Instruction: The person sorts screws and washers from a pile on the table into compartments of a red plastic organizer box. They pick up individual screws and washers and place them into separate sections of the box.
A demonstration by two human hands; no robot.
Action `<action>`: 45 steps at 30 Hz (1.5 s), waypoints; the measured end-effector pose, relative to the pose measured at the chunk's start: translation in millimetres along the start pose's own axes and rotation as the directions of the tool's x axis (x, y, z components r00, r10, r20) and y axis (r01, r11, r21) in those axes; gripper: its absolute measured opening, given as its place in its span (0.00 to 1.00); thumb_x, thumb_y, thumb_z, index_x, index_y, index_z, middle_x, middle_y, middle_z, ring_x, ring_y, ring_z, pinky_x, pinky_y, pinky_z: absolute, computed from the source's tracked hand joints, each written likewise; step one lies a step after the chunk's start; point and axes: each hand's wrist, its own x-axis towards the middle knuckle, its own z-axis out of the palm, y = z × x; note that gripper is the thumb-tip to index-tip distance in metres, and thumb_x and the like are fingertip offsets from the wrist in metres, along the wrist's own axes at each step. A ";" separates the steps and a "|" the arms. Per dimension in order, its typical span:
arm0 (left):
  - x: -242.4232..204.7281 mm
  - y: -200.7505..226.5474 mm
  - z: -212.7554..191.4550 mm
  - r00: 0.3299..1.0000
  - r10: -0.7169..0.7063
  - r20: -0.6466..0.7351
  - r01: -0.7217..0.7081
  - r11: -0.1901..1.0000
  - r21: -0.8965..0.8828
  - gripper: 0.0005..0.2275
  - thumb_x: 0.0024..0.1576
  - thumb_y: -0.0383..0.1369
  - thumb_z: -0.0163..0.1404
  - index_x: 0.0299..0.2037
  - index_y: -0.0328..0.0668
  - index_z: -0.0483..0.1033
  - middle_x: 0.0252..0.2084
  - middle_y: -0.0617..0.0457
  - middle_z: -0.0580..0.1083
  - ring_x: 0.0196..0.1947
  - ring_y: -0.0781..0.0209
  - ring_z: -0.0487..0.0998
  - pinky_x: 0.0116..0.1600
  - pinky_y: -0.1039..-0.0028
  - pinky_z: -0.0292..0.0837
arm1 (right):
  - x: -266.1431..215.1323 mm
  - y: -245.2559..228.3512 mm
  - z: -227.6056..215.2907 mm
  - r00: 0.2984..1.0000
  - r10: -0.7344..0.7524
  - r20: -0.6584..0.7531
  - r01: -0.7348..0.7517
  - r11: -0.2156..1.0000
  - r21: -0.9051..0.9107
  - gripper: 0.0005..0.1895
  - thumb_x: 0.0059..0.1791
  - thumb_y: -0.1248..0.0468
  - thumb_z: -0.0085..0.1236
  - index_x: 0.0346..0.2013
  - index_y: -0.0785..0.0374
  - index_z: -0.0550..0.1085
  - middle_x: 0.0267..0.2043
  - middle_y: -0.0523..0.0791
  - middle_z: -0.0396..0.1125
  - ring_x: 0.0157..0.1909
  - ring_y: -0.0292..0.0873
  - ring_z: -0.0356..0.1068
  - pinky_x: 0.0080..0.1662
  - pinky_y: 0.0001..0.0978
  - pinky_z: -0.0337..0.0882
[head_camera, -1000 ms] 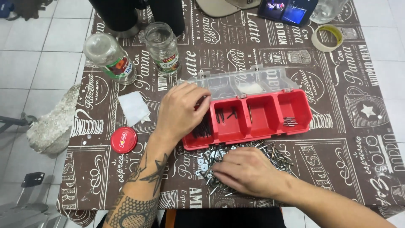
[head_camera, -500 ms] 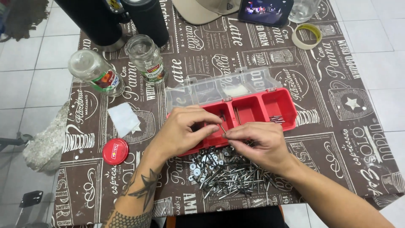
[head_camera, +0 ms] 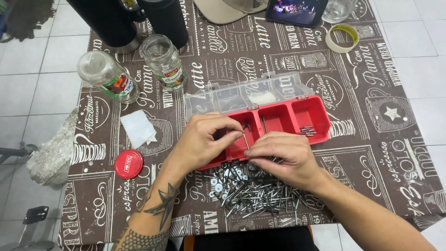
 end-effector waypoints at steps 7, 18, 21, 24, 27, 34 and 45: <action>-1.0 0.0 0.8 1.000 -0.005 -0.016 0.005 1.000 0.016 0.03 0.53 0.26 0.58 0.34 0.48 0.82 0.25 0.56 0.79 0.25 0.57 0.78 0.35 0.70 0.76 | 2.7 1.8 -2.9 0.998 -0.012 0.067 0.012 1.000 -0.005 0.07 0.47 0.68 0.64 0.39 0.60 0.83 0.37 0.44 0.79 0.37 0.48 0.74 0.42 0.40 0.76; -2.1 -10.7 -3.9 0.995 0.032 -0.097 -0.004 0.962 0.274 0.03 0.59 0.26 0.55 0.39 0.37 0.81 0.37 0.50 0.82 0.37 0.60 0.81 0.47 0.72 0.79 | 0.4 11.9 -50.7 0.971 0.070 0.231 0.185 0.396 -0.900 0.12 0.53 0.54 0.57 0.49 0.49 0.81 0.49 0.35 0.78 0.53 0.44 0.64 0.54 0.40 0.52; -4.2 -21.5 -0.9 0.997 0.046 -0.059 -0.022 0.933 0.358 0.02 0.59 0.27 0.56 0.40 0.41 0.81 0.37 0.51 0.82 0.37 0.60 0.81 0.48 0.71 0.79 | -1.8 11.2 -40.8 0.948 0.168 0.269 0.200 0.341 -0.919 0.14 0.54 0.52 0.53 0.50 0.50 0.80 0.48 0.36 0.77 0.57 0.46 0.66 0.65 0.43 0.47; -5.6 -24.8 1.0 0.999 0.035 -0.037 -0.018 0.919 0.393 0.03 0.60 0.28 0.57 0.41 0.43 0.81 0.38 0.51 0.82 0.38 0.61 0.83 0.50 0.67 0.79 | -3.1 6.2 -35.4 0.948 0.185 0.260 0.207 0.262 -0.942 0.12 0.54 0.52 0.54 0.48 0.49 0.80 0.45 0.34 0.77 0.59 0.47 0.67 0.71 0.48 0.41; -5.5 -24.2 0.9 0.999 0.026 -0.028 -0.013 0.922 0.387 0.03 0.60 0.28 0.57 0.42 0.42 0.81 0.38 0.50 0.82 0.38 0.60 0.83 0.50 0.68 0.80 | -7.6 5.6 -34.8 0.939 0.217 0.269 0.214 0.245 -0.946 0.13 0.56 0.50 0.54 0.46 0.49 0.81 0.42 0.34 0.77 0.61 0.51 0.69 0.74 0.60 0.37; -5.8 -25.0 1.6 0.999 0.034 -0.015 -0.025 0.910 0.415 0.04 0.60 0.29 0.57 0.43 0.43 0.81 0.39 0.51 0.82 0.39 0.60 0.83 0.52 0.64 0.77 | -8.8 7.0 -28.4 0.912 0.274 0.306 0.210 0.330 -0.920 0.12 0.56 0.54 0.53 0.39 0.54 0.81 0.33 0.36 0.74 0.61 0.52 0.70 0.73 0.73 0.36; -5.0 -20.6 -0.4 0.999 0.051 -0.006 -0.044 0.905 0.422 0.03 0.60 0.28 0.57 0.42 0.42 0.81 0.38 0.51 0.82 0.39 0.60 0.83 0.50 0.66 0.77 | -8.0 9.8 -27.8 0.908 0.269 0.321 0.219 0.348 -0.911 0.15 0.55 0.52 0.53 0.47 0.57 0.79 0.44 0.39 0.74 0.61 0.50 0.70 0.74 0.68 0.38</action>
